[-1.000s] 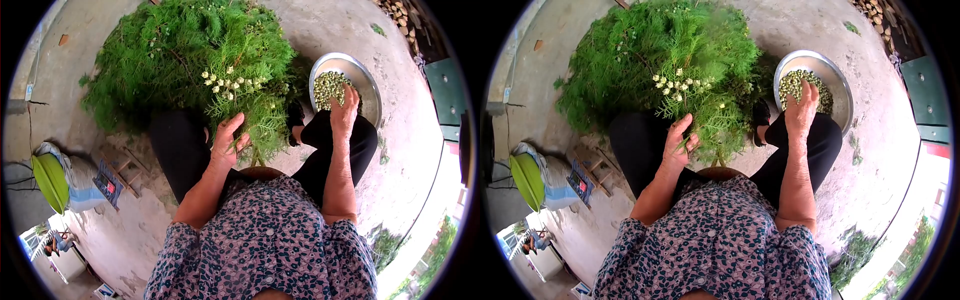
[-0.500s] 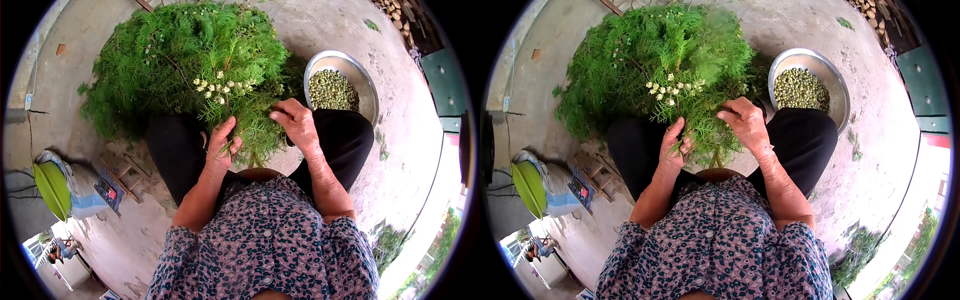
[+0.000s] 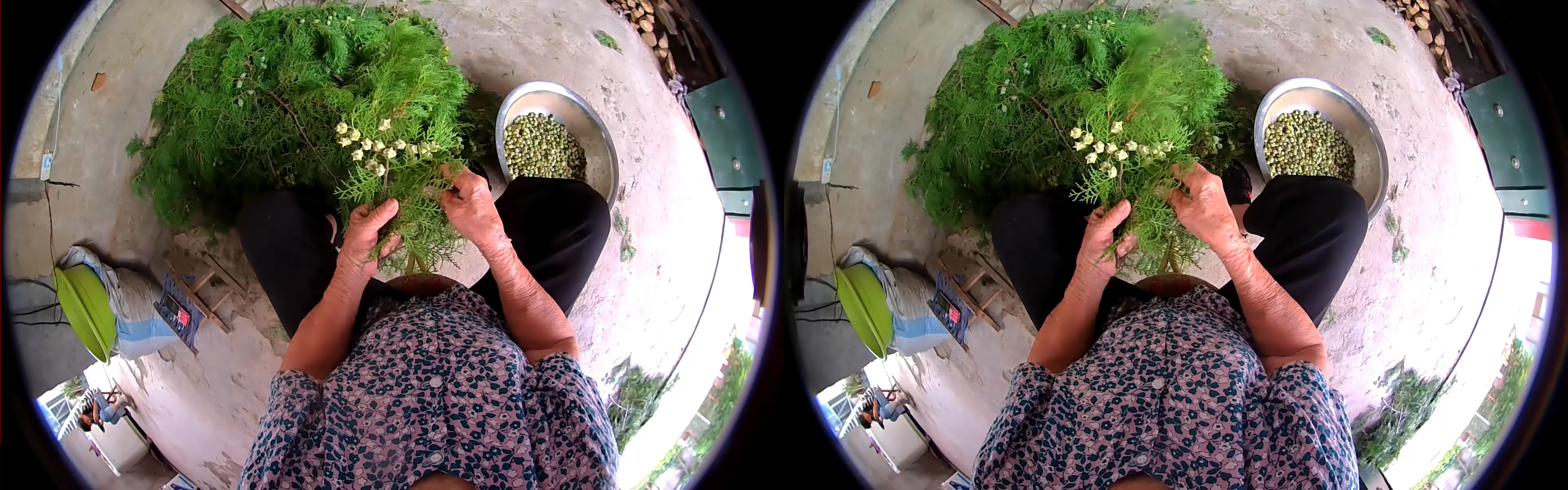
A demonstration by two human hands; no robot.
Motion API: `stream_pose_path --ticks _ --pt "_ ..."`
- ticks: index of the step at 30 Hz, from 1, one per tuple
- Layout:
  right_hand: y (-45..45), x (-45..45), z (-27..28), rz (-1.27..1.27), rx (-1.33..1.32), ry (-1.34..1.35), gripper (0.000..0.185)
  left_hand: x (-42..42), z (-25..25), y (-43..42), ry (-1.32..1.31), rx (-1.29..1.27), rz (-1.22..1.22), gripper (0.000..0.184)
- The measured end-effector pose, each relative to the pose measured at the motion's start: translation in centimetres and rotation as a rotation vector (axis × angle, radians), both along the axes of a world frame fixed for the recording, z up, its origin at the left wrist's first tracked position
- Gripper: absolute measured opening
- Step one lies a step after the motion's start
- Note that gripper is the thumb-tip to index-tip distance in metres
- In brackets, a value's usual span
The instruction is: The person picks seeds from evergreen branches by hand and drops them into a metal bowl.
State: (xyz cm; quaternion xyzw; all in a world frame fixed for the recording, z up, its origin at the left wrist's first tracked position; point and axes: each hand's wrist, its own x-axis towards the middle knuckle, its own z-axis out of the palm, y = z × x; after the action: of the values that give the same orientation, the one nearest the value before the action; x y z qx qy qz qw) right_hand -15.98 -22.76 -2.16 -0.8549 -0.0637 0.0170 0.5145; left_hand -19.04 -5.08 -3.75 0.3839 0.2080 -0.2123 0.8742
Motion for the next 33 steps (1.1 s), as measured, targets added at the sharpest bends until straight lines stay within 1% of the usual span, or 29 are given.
stream_pose_path --ticks 5,8,10,13,15,17,19,20,22,23,24,26,28,30,31,32,33 --pt "0.4 -0.2 -0.7 -0.05 0.011 0.039 0.027 -0.1 -0.1 0.0 -0.014 -0.022 0.002 0.01" --pt "0.1 -0.1 -0.7 0.014 0.025 0.089 0.026 0.1 0.2 0.5 0.036 -0.059 -0.022 0.013" --pt "0.1 -0.2 -1.4 -0.027 0.202 0.075 0.023 0.3 0.6 0.4 0.066 -0.048 -0.001 0.017" --pt "0.0 -0.3 -1.4 0.009 0.127 0.053 0.023 0.4 0.9 0.3 0.136 -0.046 0.041 0.017" --pt "0.1 -0.3 -1.3 0.017 0.137 0.086 0.023 0.5 1.1 0.3 0.163 0.026 0.016 0.017" --pt "0.2 -0.2 -0.8 0.023 0.148 0.119 0.024 0.4 0.5 0.5 0.146 -0.001 -0.018 0.017" --pt "0.3 -0.2 0.2 0.031 0.089 0.111 0.026 0.3 0.2 0.5 0.128 -0.028 -0.052 0.017" --pt "0.3 -0.1 -0.5 0.031 0.089 0.111 0.026 0.3 0.4 0.4 0.125 0.004 -0.05 0.017" --pt "0.3 0.2 -2.5 0.024 0.08 -0.304 0.024 0.3 0.5 0.4 0.121 0.036 -0.049 0.017" --pt "0.0 0.0 -1.6 0.031 -0.082 -0.298 0.018 0.3 0.4 0.5 0.127 0.005 -0.053 0.017" --pt "-0.4 0.2 -1.2 0.03 -0.083 -0.298 0.018 0.3 0.4 0.6 0.133 -0.026 -0.058 0.016" --pt "-0.9 0.5 -0.8 0.05 -0.336 -0.399 0.015 0.2 0.3 0.4 0.126 -0.047 -0.067 0.016" --pt "-1.0 0.6 -1.3 0.017 -0.379 -0.388 0.015 0.1 0.1 0.1 0.118 -0.068 -0.075 0.016" --pt "-1.3 0.7 -1.7 -0.008 -0.368 -0.341 0.016 0.1 -0.2 -0.3 0.134 0.003 -0.075 0.016" --pt "-1.5 0.6 -1.7 -0.002 -0.369 -0.295 0.018 0.0 -0.1 -0.5 0.136 -0.009 -0.077 0.015" --pt "-2.0 0.9 -2.8 -0.002 -0.37 -0.295 0.018 0.1 0.1 -0.5 0.135 -0.01 -0.077 0.015" --pt "-2.8 1.4 -5.0 -0.048 -0.436 -0.411 0.02 0.1 0.2 -0.5 0.169 -0.032 -0.058 0.016"
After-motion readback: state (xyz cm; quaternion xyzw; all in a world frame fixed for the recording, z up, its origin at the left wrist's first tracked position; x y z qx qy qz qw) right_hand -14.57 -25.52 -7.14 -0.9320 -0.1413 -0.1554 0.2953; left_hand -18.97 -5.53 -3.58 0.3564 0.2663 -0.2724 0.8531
